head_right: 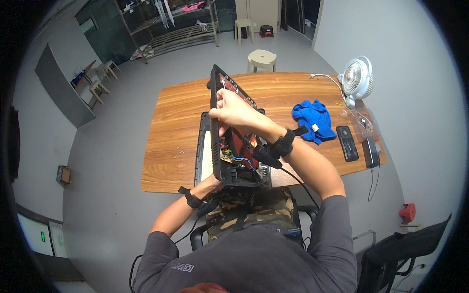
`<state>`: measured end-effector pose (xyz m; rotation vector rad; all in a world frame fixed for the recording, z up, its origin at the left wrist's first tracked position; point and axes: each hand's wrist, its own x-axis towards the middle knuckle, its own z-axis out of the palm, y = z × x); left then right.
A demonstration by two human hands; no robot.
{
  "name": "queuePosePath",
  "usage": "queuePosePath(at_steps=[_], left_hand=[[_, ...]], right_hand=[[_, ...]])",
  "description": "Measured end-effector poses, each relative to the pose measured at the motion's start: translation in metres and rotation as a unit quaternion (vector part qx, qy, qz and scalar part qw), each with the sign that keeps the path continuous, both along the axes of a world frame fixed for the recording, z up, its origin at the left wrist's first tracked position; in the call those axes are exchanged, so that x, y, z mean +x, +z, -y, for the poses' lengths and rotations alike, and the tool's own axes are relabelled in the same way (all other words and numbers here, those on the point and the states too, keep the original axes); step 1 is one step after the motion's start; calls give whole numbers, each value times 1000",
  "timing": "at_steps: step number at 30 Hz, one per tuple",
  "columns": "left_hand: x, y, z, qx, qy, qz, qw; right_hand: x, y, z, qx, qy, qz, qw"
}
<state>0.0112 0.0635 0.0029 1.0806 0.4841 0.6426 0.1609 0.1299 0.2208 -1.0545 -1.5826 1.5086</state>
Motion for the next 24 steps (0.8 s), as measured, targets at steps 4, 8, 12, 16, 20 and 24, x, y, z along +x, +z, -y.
queuePosePath(at_steps=[4,8,12,16,20,24], left_hand=[[-2,-1,1,-13,11,-4,1000],[-10,9,7,-26,19,-17,999],[-43,18,13,-49,73,-61,994],[-62,57,13,-52,168,4,984],[-90,89,10,-5,104,45,994],[-107,80,7,37,135,-46,989]], right_hand=[[-5,-9,0,-7,-12,21,1000],[-6,-16,3,-7,-15,9,1000],[-25,-36,0,4,-15,10,1000],[-46,-41,2,8,-14,56,998],[-63,-62,-6,54,-9,115,992],[-78,-71,-8,28,4,116,993]])
